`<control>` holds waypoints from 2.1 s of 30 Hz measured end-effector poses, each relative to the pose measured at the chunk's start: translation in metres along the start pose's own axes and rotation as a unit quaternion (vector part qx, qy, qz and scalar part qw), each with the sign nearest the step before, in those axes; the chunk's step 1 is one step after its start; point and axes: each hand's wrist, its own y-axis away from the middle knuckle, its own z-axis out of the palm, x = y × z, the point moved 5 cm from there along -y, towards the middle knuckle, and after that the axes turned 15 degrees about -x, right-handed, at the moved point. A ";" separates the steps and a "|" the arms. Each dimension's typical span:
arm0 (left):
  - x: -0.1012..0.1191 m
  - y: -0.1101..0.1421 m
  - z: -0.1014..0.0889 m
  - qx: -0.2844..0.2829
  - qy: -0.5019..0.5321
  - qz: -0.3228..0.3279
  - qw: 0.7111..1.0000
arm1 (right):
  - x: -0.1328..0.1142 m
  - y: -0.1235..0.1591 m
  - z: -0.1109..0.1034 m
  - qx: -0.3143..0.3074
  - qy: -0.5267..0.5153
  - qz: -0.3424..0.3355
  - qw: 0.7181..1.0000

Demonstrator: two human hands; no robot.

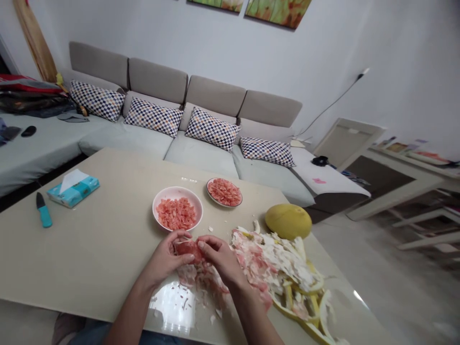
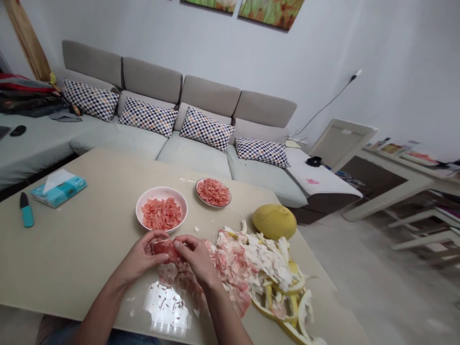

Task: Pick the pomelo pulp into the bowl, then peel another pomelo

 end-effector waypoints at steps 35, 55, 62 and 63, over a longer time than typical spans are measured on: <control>0.004 0.013 -0.018 -0.016 -0.042 -0.064 0.997 | 0.018 -0.001 -0.006 0.038 -0.123 -0.015 0.992; -0.008 0.020 -0.062 0.100 -0.495 -0.174 0.846 | 0.005 0.001 0.001 -0.012 -0.216 -0.006 0.976; 0.014 0.020 -0.046 0.191 -0.373 -0.060 0.906 | 0.006 -0.004 0.019 -0.105 -0.205 0.040 0.972; 0.015 0.019 -0.041 0.183 -0.304 -0.039 0.934 | 0.003 -0.005 0.019 -0.112 -0.197 0.039 0.973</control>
